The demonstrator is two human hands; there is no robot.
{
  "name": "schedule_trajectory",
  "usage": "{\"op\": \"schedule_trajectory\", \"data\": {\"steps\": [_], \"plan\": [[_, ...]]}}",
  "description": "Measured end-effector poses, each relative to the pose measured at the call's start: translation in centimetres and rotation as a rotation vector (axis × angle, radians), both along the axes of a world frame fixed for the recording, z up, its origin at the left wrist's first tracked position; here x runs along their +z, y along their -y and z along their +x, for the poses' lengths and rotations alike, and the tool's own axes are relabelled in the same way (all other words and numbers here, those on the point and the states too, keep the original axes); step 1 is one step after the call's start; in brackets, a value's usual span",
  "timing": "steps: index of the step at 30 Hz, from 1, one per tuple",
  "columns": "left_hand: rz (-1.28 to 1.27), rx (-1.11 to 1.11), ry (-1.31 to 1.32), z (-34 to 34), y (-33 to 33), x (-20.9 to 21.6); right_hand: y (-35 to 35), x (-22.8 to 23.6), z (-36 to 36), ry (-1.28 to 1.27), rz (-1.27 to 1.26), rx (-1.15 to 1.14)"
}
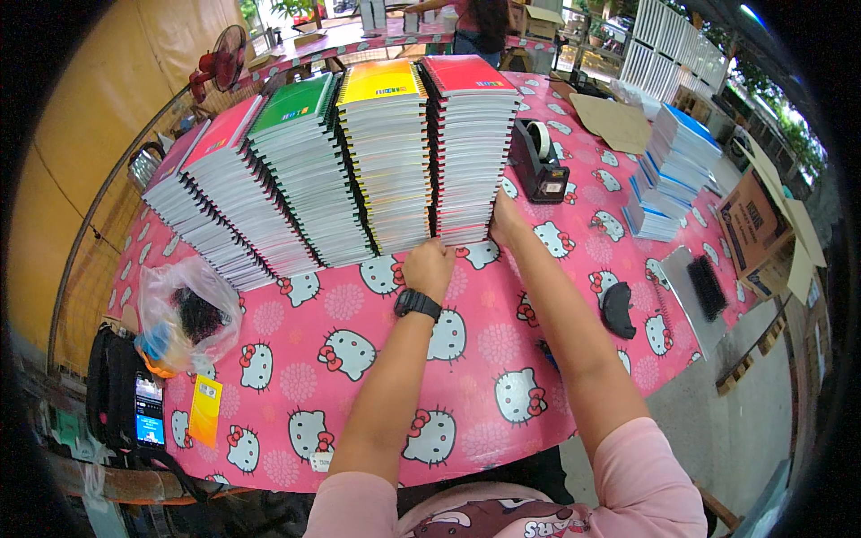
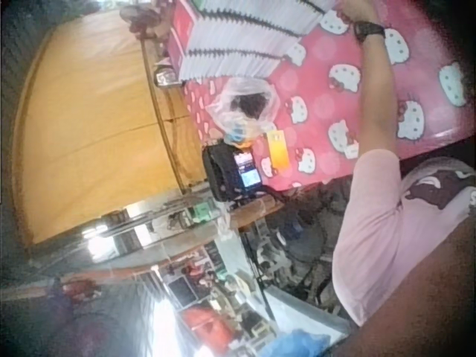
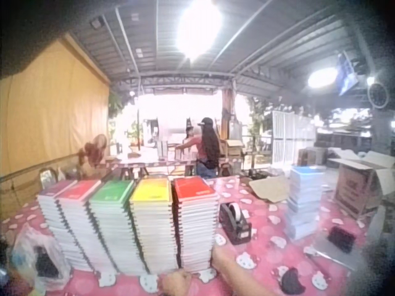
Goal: The person uses a pair of blue pliers to trim the wire ends of spiral-bound notebooks, then picks up individual small blue notebooks from a stack and manually inserts spiral wire coils into their punched edges.
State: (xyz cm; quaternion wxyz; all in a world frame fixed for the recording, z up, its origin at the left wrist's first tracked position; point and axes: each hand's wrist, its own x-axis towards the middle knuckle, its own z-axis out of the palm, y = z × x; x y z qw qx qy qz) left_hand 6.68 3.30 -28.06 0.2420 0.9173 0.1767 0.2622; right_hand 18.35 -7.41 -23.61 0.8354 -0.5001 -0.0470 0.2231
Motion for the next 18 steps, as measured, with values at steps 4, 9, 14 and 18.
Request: {"op": "schedule_trajectory", "data": {"steps": [4, 9, 14, 18], "plan": [[-0.074, -0.025, -0.010, -0.5, 0.4, 0.8, 0.1, -1.3, 1.0, -0.005, -0.005, 0.014], [-0.257, -0.158, 0.068, -1.2, -0.7, 1.2, 0.1, -0.9, 0.2, 0.013, 0.029, 0.048], [-0.242, -0.287, 0.006, -1.7, -0.9, 1.4, -0.1, -0.1, -1.3, 0.066, -0.026, -0.024], [-0.205, -0.283, -0.039, -1.7, -0.8, 1.6, 0.6, -0.6, -0.8, 0.097, -0.056, 0.049]]}}
